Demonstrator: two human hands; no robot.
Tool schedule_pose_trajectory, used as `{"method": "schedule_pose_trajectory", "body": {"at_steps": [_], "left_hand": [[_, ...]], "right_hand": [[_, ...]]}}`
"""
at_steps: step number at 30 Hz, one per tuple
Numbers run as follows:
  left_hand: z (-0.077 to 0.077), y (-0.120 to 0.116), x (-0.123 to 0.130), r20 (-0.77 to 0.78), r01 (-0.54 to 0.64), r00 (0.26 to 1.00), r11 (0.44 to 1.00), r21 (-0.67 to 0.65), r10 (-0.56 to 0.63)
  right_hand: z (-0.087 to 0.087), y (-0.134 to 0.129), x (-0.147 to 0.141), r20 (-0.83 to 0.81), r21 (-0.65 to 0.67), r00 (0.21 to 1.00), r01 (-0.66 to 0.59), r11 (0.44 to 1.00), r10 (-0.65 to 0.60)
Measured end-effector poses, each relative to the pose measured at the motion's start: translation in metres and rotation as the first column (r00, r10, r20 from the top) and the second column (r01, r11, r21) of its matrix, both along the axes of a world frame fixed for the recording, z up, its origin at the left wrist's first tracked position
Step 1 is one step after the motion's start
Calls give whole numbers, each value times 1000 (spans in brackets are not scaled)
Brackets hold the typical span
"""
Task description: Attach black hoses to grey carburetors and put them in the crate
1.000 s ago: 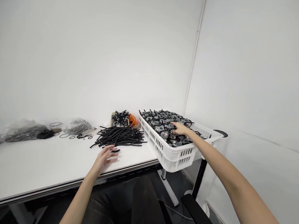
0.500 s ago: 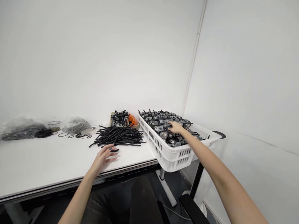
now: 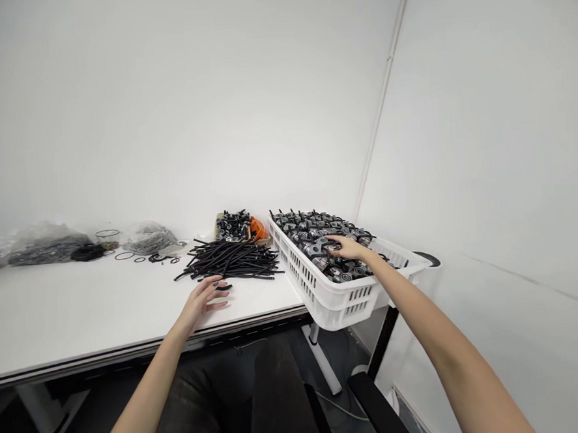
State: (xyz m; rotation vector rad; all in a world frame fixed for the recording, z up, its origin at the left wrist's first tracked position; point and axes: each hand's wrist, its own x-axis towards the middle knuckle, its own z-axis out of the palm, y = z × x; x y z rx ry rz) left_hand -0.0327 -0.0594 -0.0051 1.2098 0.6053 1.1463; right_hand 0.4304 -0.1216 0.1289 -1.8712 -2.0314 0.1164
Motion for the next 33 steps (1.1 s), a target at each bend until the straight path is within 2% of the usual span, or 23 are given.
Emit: {"method": "schedule_pose_trajectory", "body": {"at_steps": [7, 13, 17, 33], "left_hand": [[1, -1, 0, -9, -10, 1000, 1000, 4, 10], [0, -1, 0, -15, -7, 1000, 1000, 2, 7], [0, 0, 0, -9, -10, 1000, 1000, 5, 10], [0, 0, 0, -21, -25, 999, 1000, 14, 25]], "right_hand": [[-2, -2, 6, -70, 3, 997, 34, 999, -34], [-3, -7, 17, -30, -9, 998, 60, 998, -60], [-9, -10, 24, -60, -7, 995, 74, 997, -74], [-13, -13, 20, 2, 2, 995, 96, 995, -96]]}}
